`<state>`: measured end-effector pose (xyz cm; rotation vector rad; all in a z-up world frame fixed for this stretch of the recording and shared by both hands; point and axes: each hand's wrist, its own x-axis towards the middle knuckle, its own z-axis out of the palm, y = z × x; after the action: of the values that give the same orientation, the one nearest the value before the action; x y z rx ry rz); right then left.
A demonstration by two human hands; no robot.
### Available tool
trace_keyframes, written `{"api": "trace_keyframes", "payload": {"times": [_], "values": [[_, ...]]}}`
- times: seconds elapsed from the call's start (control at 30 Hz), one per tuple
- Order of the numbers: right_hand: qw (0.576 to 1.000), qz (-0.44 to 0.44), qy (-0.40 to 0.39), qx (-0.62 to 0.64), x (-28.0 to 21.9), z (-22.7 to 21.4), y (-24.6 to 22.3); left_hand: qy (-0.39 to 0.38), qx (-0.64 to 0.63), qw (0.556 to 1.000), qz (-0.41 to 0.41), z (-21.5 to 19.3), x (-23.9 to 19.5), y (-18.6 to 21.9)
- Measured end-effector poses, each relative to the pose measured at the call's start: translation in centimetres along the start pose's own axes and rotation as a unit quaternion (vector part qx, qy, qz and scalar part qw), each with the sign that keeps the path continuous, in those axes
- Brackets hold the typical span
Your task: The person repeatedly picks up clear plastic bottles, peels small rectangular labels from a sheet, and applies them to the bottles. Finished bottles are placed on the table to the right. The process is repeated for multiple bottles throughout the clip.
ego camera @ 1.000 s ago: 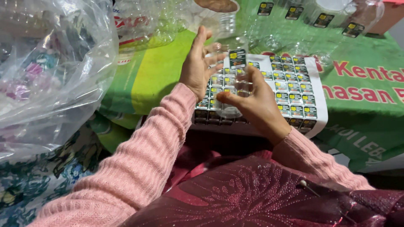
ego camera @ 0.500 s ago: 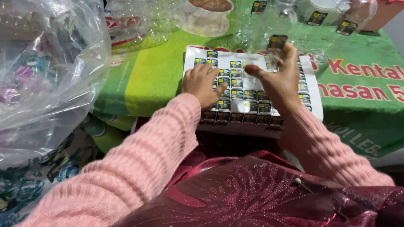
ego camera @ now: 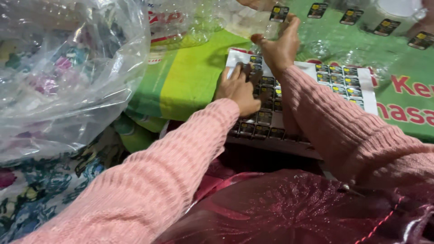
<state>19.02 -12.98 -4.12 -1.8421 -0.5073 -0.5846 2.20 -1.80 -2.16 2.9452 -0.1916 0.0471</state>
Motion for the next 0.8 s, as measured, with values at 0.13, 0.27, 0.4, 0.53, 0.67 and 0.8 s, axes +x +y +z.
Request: {"api": "trace_keyframes", "payload": {"times": [0.13, 0.27, 0.4, 0.53, 0.67, 0.8], "values": [[0.995, -0.065, 0.023, -0.068, 0.2, 0.8, 1.7, -0.079, -0.002, 0.996, -0.047, -1.1, 1.9, -0.3], [0.994, -0.006, 0.032, -0.106, -0.6, 0.8, 1.4, -0.001, -0.025, 0.999, -0.039, -0.3, 2.9, -0.8], [0.993, -0.026, 0.046, -0.110, -1.4, 1.0, 0.8, 0.101, -0.043, 0.994, -0.019, 0.9, 4.0, -1.4], [0.991, -0.030, 0.060, -0.120, -2.3, 1.1, 1.4, 0.132, -0.061, 0.989, -0.011, 2.1, 4.5, -1.8], [0.991, -0.008, 0.068, -0.112, -2.4, 1.5, 2.5, 0.144, -0.067, 0.987, -0.004, 2.4, 4.6, -2.2], [0.982, -0.003, 0.096, -0.165, -2.4, 1.8, 3.3, 0.157, -0.077, 0.985, 0.000, 2.7, 4.5, -2.5]]}}
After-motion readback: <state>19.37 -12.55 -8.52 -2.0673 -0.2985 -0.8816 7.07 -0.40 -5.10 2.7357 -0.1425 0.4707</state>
